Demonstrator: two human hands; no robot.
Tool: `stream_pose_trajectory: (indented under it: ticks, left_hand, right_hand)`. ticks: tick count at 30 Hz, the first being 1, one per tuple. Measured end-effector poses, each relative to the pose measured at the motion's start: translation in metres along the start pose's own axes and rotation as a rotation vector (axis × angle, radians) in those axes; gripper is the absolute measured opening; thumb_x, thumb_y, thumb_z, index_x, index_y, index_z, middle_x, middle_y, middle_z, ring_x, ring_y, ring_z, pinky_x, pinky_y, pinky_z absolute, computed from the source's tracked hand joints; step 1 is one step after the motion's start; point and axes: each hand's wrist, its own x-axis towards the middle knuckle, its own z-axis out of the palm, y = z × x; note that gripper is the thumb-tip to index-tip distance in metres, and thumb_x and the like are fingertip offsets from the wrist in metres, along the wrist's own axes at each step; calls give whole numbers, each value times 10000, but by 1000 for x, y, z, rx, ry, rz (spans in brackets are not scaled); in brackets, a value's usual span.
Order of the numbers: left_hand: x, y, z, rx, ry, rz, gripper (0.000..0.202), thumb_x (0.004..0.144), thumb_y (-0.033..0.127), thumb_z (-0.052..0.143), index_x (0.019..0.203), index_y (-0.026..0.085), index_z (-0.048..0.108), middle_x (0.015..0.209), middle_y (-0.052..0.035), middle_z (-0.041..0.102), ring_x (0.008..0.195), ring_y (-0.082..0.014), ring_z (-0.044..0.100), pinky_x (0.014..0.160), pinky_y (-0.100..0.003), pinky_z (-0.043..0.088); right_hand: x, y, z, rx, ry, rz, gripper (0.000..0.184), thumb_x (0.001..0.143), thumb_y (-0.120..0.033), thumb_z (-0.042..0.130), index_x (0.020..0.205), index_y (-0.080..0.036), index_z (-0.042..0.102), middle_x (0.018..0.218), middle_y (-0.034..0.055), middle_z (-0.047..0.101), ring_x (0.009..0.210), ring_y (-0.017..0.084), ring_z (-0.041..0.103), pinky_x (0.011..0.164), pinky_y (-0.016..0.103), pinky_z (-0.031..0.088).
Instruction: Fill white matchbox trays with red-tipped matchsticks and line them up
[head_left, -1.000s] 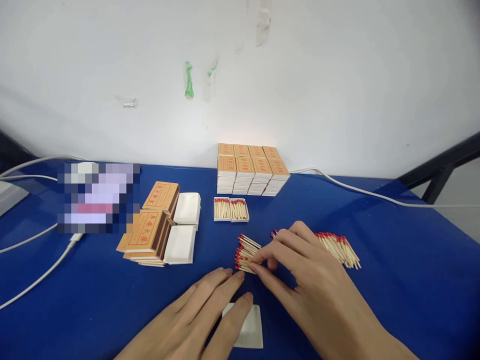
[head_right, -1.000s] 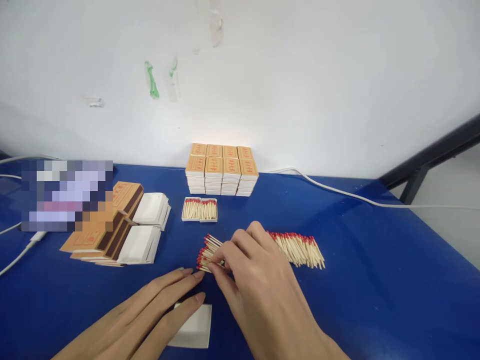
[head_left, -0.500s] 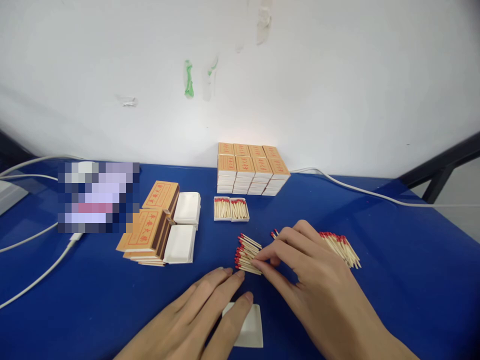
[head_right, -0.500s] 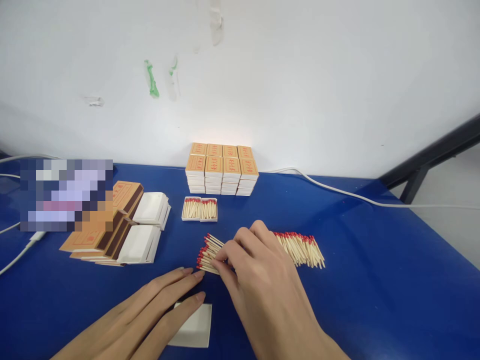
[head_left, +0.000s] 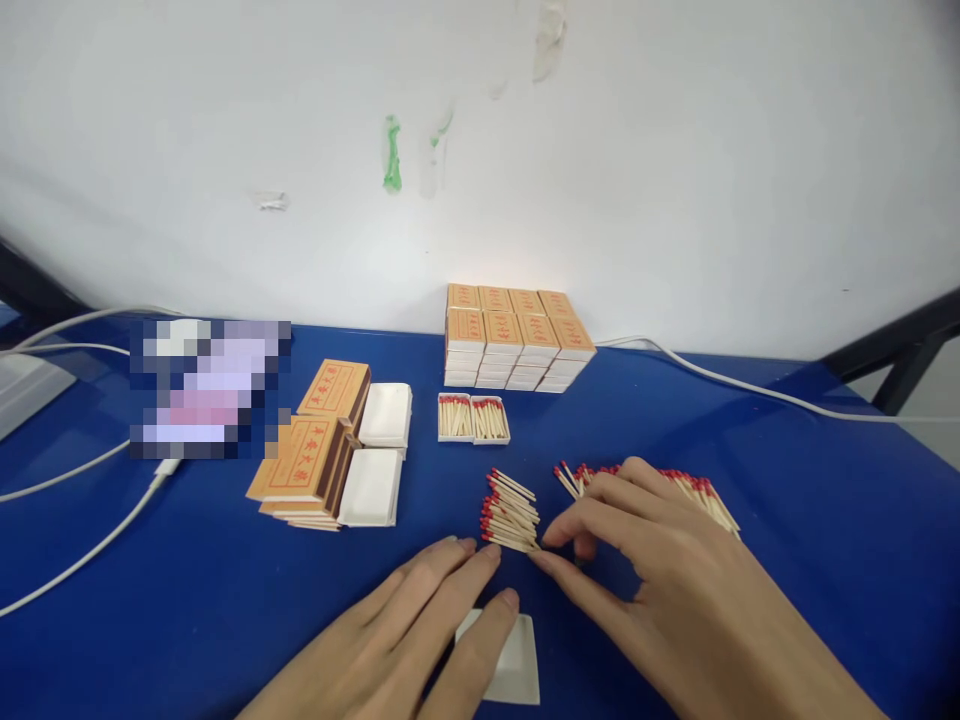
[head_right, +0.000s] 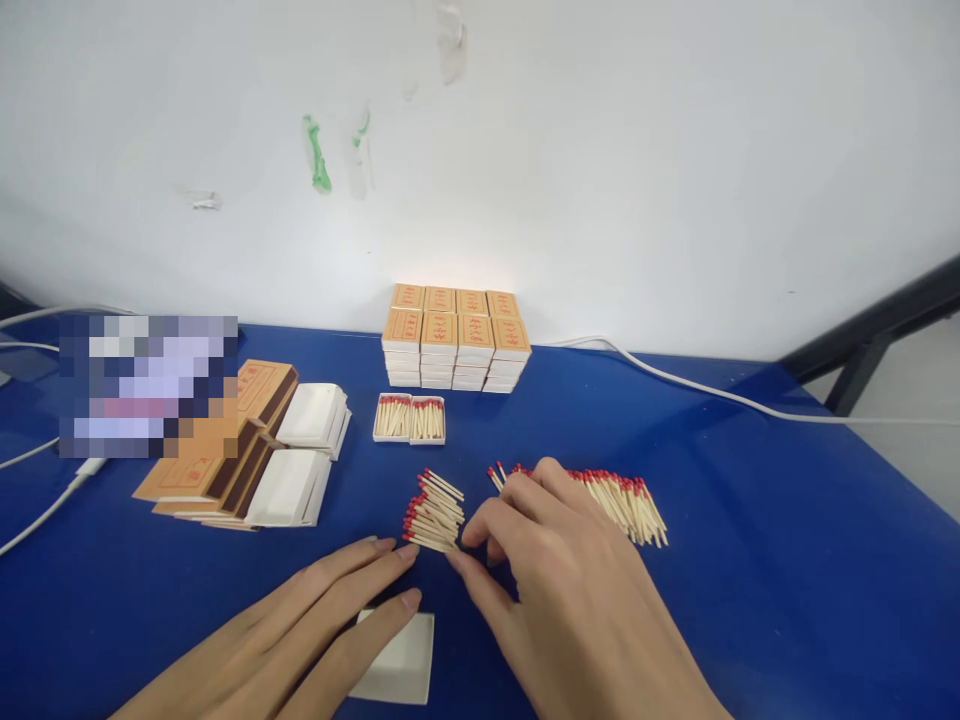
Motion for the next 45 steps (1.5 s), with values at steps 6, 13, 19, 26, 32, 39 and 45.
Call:
stream_pose_trajectory:
  ticks: [6, 13, 19, 26, 32, 39, 45]
  left_hand:
    - [-3, -1, 0, 3, -4, 6, 450, 1215, 231, 359, 1592, 152, 593, 1605, -127, 651, 1458, -287, 643, 1223, -412, 497]
    - [-3, 1, 3, -1, 20, -5, 445, 1224, 251, 347, 1560, 175, 628, 1591, -94, 668, 1445, -260, 646, 1235, -388, 477]
    - [-3, 0, 4, 13, 53, -18, 455, 1223, 229, 323, 1523, 184, 662, 1561, -87, 693, 1434, -251, 652, 1216, -381, 481]
    - [4, -2, 1, 19, 65, -5, 457, 1225, 224, 313, 1495, 188, 680, 1523, -78, 722, 1407, -246, 675, 1162, -367, 520]
    - [3, -2, 3, 21, 66, 0, 453, 1227, 229, 315, 1494, 184, 677, 1531, -80, 716, 1419, -243, 666, 1181, -374, 503]
    - [3, -1, 2, 23, 61, 0, 447, 1229, 242, 318, 1484, 188, 681, 1522, -73, 723, 1388, -241, 690, 1135, -365, 542]
    - [2, -1, -2, 33, 68, -8, 464, 1225, 227, 297, 1495, 185, 672, 1524, -76, 721, 1412, -249, 672, 1132, -371, 547]
  right_hand:
    - [0, -1, -3, 54, -36, -19, 184, 1015, -187, 740, 870, -291, 696, 926, -22, 749, 890, 239, 689, 1016, 503, 486]
    - [8, -5, -7, 23, 91, 11, 203, 1034, -183, 704, 854, -275, 689, 863, 14, 719, 870, 254, 645, 774, 426, 498]
    - [12, -5, -10, 31, 48, 40, 185, 1056, -247, 708, 873, -267, 710, 878, 12, 714, 884, 243, 615, 788, 412, 508]
    - [8, 11, -18, -140, 166, 131, 281, 1101, -382, 595, 872, -262, 705, 854, 40, 720, 846, 266, 607, 668, 395, 500]
    - [4, 14, -12, -307, 145, 129, 341, 1085, -375, 567, 763, -268, 605, 754, 52, 653, 779, 289, 572, 669, 439, 473]
    - [3, 10, -10, -271, 115, 106, 327, 1096, -328, 532, 780, -269, 595, 784, 61, 659, 800, 290, 566, 685, 449, 479]
    - [4, 11, -13, -210, 122, 110, 352, 1127, -356, 524, 797, -265, 606, 799, 50, 664, 807, 280, 548, 673, 438, 468]
